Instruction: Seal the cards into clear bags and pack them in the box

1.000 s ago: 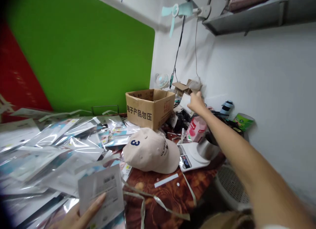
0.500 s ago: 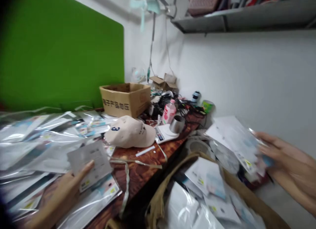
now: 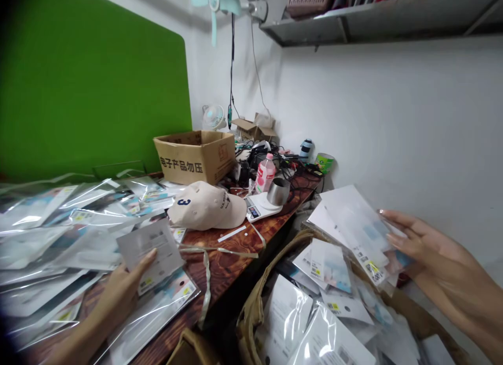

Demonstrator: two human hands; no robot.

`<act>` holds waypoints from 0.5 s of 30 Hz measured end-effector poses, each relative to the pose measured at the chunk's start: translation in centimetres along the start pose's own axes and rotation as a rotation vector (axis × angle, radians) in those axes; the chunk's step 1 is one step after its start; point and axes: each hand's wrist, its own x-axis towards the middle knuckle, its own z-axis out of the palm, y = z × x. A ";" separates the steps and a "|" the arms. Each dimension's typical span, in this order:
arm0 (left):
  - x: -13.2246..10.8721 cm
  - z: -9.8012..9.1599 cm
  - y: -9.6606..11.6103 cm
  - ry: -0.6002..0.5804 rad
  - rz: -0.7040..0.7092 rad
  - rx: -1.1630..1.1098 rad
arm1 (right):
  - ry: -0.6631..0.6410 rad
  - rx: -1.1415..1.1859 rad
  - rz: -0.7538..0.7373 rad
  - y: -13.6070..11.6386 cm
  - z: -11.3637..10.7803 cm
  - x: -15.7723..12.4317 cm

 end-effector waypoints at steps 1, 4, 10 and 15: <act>-0.1 0.0 0.1 -0.035 -0.021 -0.030 | 0.005 -0.005 -0.005 0.1 0.1 0.0; -0.3 0.0 0.3 -0.091 -0.060 -0.094 | 0.013 -0.020 -0.001 0.2 0.4 -0.1; -0.4 -0.1 0.5 -0.098 -0.079 -0.127 | 0.013 -0.008 0.012 0.3 0.6 -0.4; -0.2 0.0 0.3 -0.079 -0.087 -0.107 | 0.024 -0.066 -0.037 0.3 0.4 -0.7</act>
